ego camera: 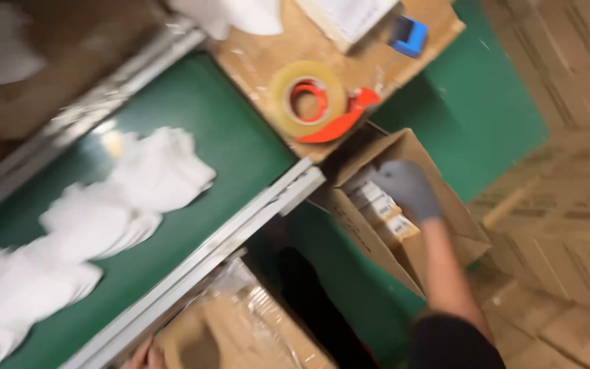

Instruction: The person picks up white face masks from a conveyor belt, stacks them, and places them into plastic bags before putting the bags into cardboard boxes. They also use a tape dispenser to seal one of the boxes.

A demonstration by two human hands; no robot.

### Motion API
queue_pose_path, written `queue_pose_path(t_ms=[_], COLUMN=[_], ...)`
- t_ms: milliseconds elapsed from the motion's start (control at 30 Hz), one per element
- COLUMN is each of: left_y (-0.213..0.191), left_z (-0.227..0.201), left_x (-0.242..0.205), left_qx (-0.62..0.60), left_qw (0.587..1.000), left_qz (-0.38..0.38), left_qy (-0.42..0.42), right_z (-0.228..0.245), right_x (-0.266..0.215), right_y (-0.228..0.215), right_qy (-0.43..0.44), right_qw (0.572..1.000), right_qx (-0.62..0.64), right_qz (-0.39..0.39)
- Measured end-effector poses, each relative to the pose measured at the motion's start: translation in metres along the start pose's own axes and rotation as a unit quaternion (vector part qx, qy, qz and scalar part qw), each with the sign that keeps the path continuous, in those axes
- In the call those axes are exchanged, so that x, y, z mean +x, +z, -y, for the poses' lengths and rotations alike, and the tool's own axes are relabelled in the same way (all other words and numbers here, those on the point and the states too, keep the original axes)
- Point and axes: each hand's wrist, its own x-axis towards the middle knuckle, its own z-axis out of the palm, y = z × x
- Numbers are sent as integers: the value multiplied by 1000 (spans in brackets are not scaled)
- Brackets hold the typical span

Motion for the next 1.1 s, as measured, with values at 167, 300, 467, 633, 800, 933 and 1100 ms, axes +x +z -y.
queue_pose_path(t_ms=[167, 300, 467, 633, 800, 933, 1100], left_y=[-26, 23, 89, 87, 30, -43, -84], left_z=[-119, -121, -112, -172, -148, -85, -25], left_x=[160, 232, 230, 224, 203, 181, 214], left_qx=[50, 133, 180, 136, -50, -90, 53], left_qw=[999, 987, 980, 984, 983, 988, 987], left_qz=[-8, -61, 52, 24, 100, -91, -153], left_qy=[12, 71, 72, 117, 146, 89, -20], right_z=[230, 371, 400, 377, 361, 390, 493], right_x=[-34, 7, 27, 14, 14, -10, -53], right_y=[-115, -45, 3, 14, -15, -30, 32], right_qy=[-240, -245, -293, -277, -255, -251, -322], right_qw=[931, 967, 931, 944, 955, 857, 910], right_qx=[276, 1, 50, 62, 131, 444, 259], right_qz=[13, -65, -213, -166, -82, 74, 39])
